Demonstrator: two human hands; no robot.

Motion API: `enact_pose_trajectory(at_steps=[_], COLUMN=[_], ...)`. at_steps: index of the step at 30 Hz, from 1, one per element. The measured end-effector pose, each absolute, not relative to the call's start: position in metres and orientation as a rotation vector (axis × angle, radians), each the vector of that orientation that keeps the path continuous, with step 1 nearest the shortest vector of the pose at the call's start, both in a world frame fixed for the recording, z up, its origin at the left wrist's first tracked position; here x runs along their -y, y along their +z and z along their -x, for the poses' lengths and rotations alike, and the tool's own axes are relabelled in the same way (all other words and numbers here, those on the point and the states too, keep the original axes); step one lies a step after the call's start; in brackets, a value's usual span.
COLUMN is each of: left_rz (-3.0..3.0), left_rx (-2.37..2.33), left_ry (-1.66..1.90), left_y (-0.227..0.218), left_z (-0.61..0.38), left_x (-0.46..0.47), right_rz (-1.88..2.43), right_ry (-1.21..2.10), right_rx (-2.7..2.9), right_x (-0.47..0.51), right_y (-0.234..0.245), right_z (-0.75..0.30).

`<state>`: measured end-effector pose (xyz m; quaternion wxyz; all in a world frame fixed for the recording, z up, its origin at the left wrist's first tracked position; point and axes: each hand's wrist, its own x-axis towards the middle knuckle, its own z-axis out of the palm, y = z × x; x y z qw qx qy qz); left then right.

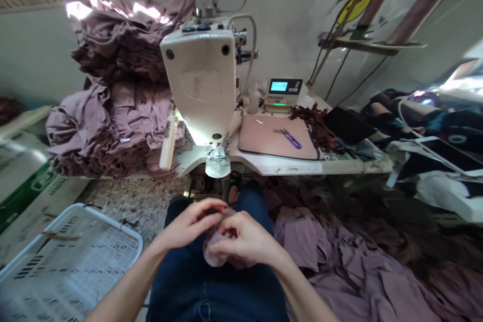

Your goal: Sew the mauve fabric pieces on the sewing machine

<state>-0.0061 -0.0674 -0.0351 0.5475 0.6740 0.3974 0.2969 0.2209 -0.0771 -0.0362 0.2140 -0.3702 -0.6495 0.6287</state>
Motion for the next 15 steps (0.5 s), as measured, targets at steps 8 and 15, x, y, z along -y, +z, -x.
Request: enact_pose_trajectory(at_steps=[8,15], left_rz=[-1.488,-1.429], left_rx=[-0.87,-1.034], left_ry=[0.525,0.84], left_y=[-0.054,-0.046], left_z=[0.014,0.011], left_x=[0.077,0.07], right_rz=[1.074,1.157], right_ry=[1.494,1.322], right_rx=[1.851,1.555], right_x=[0.08,0.075], right_y=[-0.041,-0.044], right_z=[-0.243,-0.232])
